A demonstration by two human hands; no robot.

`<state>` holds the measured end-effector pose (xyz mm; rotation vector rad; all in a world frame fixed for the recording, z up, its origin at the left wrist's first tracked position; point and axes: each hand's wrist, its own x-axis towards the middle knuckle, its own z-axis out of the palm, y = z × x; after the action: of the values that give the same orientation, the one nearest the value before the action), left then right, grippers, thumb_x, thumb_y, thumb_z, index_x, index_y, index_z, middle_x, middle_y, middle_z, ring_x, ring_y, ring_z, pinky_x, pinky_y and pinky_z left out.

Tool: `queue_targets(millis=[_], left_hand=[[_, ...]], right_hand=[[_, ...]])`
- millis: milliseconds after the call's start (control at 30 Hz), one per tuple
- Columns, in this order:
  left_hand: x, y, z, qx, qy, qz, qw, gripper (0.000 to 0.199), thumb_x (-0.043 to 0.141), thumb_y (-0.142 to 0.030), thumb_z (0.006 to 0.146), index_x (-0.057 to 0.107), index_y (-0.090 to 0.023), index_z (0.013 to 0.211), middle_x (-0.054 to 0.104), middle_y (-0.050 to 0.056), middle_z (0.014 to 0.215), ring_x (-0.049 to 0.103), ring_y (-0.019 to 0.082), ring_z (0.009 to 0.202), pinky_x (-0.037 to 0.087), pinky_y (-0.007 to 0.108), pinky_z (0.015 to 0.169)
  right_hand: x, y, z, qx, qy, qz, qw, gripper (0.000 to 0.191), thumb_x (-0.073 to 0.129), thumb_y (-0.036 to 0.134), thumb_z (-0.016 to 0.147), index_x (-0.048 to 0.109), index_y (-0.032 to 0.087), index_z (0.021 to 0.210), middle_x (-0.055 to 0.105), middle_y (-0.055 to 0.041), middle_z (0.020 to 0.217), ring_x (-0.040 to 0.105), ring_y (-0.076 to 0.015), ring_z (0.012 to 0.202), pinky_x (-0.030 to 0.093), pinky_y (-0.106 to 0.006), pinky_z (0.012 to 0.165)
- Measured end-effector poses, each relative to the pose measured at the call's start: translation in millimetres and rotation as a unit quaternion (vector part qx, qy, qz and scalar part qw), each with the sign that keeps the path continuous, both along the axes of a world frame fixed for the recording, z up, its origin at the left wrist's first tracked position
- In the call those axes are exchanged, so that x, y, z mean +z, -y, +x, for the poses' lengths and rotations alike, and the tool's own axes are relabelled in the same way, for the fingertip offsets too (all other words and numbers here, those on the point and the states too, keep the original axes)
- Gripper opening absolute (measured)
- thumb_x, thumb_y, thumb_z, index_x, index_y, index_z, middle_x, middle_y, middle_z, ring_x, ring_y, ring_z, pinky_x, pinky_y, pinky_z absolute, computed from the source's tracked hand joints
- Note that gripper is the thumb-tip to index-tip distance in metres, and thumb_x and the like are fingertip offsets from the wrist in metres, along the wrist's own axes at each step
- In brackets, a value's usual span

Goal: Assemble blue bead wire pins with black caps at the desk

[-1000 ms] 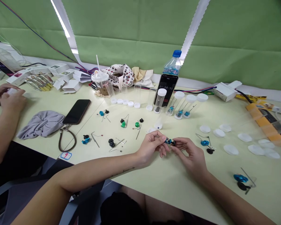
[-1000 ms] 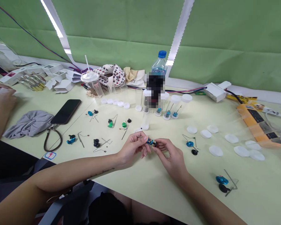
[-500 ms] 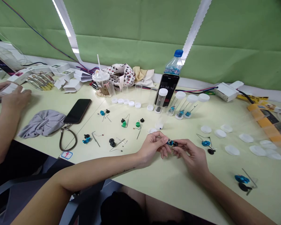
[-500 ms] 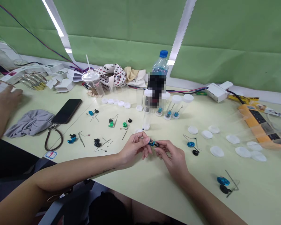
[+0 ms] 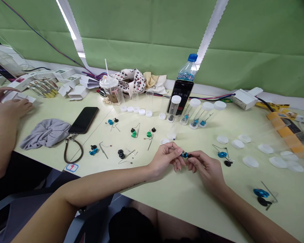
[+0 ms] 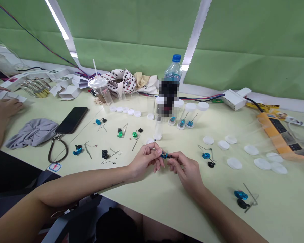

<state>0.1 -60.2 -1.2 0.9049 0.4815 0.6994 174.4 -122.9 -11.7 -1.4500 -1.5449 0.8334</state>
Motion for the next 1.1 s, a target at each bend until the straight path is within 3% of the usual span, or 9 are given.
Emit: queue_targets(millis=[233, 433, 567, 667, 833, 1100], left_hand=[[0.3, 1.9, 0.0, 0.003, -0.003, -0.005, 1.0, 0.033, 0.061, -0.045, 0.081, 0.048, -0.014, 0.08, 0.066, 0.005, 0.062, 0.056, 0.01, 0.043, 0.042, 0.019, 0.041], [0.7, 0.7, 0.4, 0.028, -0.005, -0.021, 0.999, 0.034, 0.062, -0.046, 0.079, 0.049, -0.015, 0.079, 0.065, 0.004, 0.061, 0.055, 0.01, 0.043, 0.042, 0.019, 0.041], [0.6, 0.1, 0.9, 0.029, -0.001, -0.023, 0.999, 0.034, 0.062, -0.046, 0.079, 0.048, -0.015, 0.079, 0.065, 0.004, 0.061, 0.055, 0.01, 0.043, 0.041, 0.019, 0.04], [0.4, 0.2, 0.9, 0.024, -0.001, -0.021, 0.999, 0.035, 0.062, -0.046, 0.079, 0.048, -0.015, 0.079, 0.065, 0.004, 0.061, 0.055, 0.01, 0.043, 0.041, 0.019, 0.04], [0.5, 0.3, 1.0, 0.022, -0.001, -0.026, 0.999, 0.036, 0.064, -0.046, 0.078, 0.047, -0.015, 0.079, 0.065, 0.005, 0.061, 0.055, 0.01, 0.043, 0.042, 0.019, 0.039], [0.4, 0.5, 1.2, 0.02, -0.002, -0.027, 0.999, 0.038, 0.065, -0.048, 0.076, 0.047, -0.015, 0.079, 0.065, 0.004, 0.06, 0.055, 0.011, 0.043, 0.042, 0.02, 0.04]], right_hand=[[4.0, -0.5, -0.7, 0.012, 0.017, 0.003, 1.0, 0.025, 0.045, 0.038, 0.093, 0.06, 0.02, 0.085, 0.062, 0.0003, 0.063, 0.055, -0.01, 0.053, 0.047, -0.022, 0.051], [3.6, -1.0, -1.3, 0.003, 0.032, 0.032, 0.999, 0.031, 0.051, 0.038, 0.09, 0.052, 0.021, 0.116, 0.065, -0.0003, 0.076, 0.06, -0.0117, 0.061, 0.051, -0.023, 0.055], [2.7, -1.7, -3.3, -0.037, 0.098, 0.097, 0.99, 0.025, 0.06, 0.035, 0.085, 0.056, 0.022, 0.106, 0.067, -0.0017, 0.083, 0.065, -0.0137, 0.074, 0.054, -0.025, 0.066], [2.5, -2.0, -3.6, -0.036, 0.118, 0.117, 0.985, 0.019, 0.058, 0.034, 0.086, 0.058, 0.022, 0.101, 0.068, -0.0017, 0.081, 0.066, -0.014, 0.073, 0.055, -0.025, 0.066], [3.0, -1.8, -2.5, -0.035, 0.108, 0.1, 0.988, 0.021, 0.057, 0.037, 0.087, 0.059, 0.021, 0.1, 0.068, -0.0007, 0.076, 0.065, -0.0131, 0.062, 0.055, -0.025, 0.06], [4.1, -1.0, -1.1, -0.001, 0.075, 0.051, 0.996, 0.022, 0.053, 0.041, 0.089, 0.06, 0.021, 0.094, 0.066, -0.0015, 0.07, 0.063, -0.014, 0.06, 0.053, -0.026, 0.056]])
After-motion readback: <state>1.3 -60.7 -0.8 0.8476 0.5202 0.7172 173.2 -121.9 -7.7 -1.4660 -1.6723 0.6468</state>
